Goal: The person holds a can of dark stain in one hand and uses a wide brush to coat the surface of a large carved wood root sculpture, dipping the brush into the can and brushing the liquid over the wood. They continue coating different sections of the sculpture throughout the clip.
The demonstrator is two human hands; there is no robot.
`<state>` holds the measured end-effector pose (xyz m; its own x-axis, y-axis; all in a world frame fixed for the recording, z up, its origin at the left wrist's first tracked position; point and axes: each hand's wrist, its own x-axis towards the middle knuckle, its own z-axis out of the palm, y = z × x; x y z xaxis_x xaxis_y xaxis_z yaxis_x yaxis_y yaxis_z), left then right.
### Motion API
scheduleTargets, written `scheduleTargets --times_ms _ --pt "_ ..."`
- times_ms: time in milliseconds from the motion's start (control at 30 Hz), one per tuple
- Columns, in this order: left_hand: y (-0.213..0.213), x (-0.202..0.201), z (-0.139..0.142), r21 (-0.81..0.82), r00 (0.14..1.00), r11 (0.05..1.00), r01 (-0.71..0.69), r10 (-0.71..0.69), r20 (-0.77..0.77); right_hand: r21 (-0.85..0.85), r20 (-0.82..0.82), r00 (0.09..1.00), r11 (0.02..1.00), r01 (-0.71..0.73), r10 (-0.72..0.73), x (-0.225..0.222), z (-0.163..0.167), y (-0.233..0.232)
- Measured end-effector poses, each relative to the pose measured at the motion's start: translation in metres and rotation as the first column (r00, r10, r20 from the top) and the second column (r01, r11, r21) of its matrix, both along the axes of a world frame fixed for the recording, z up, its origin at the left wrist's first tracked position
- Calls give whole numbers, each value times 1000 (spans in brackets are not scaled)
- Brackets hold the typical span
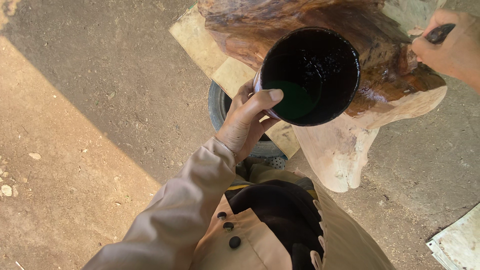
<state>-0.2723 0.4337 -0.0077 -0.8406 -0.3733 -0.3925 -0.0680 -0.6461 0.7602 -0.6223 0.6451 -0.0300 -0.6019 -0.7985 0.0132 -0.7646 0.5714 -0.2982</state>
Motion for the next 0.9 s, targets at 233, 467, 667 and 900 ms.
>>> scheduleTargets --times_ms 233,467,667,900 --pt "12 -8 -5 5 999 1000 -29 29 -23 7 111 994 1000 7 -8 -20 3 16" --pt "20 -8 -6 -8 1000 1000 -29 29 -8 32 50 999 999 -13 12 -26 -9 35" --pt "19 -9 -5 2 1000 1000 -28 28 -10 54 15 1000 998 -27 26 -34 -12 46" --pt "0 5 -11 33 998 997 -62 62 7 -111 111 994 994 13 -1 -30 -25 14"
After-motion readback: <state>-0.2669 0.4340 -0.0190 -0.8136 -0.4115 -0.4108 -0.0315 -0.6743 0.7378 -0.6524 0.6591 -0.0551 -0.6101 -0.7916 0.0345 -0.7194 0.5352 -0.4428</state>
